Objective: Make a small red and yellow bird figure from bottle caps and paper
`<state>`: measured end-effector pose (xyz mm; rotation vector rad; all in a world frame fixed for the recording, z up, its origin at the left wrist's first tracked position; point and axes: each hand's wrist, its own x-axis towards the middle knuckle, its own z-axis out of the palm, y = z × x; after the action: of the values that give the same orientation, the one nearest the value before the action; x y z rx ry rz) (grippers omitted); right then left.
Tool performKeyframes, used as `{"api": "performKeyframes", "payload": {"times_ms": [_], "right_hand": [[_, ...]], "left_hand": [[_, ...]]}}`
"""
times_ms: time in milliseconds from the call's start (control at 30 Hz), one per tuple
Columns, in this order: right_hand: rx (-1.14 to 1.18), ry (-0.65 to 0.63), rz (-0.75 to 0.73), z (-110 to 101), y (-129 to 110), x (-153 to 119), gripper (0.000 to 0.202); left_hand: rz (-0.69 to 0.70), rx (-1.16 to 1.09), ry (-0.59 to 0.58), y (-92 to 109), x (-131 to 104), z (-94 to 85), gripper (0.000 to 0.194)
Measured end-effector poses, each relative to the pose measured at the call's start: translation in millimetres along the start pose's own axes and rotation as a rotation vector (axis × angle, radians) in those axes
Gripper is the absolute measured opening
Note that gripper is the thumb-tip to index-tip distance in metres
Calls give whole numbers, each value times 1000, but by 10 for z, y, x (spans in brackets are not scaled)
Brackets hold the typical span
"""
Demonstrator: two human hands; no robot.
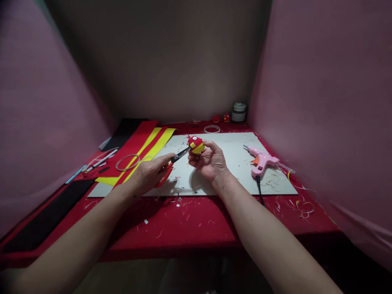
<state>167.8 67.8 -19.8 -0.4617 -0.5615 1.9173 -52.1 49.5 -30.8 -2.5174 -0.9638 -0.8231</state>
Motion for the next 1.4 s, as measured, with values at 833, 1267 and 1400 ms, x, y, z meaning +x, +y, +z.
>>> {"api": "performKeyframes", "payload": {"times_ms": [833, 1267, 1400], "right_hand": [[117, 138, -77, -42, -80, 28, 30], [33, 18, -31, 30, 32, -21, 34], [25, -30, -21, 28, 56, -11, 35]], "left_hand": [[-577, 127, -437, -152, 16, -129, 36], [-475, 174, -265, 187, 186, -258, 18], [-169, 55, 191, 317, 328, -231, 13]]}}
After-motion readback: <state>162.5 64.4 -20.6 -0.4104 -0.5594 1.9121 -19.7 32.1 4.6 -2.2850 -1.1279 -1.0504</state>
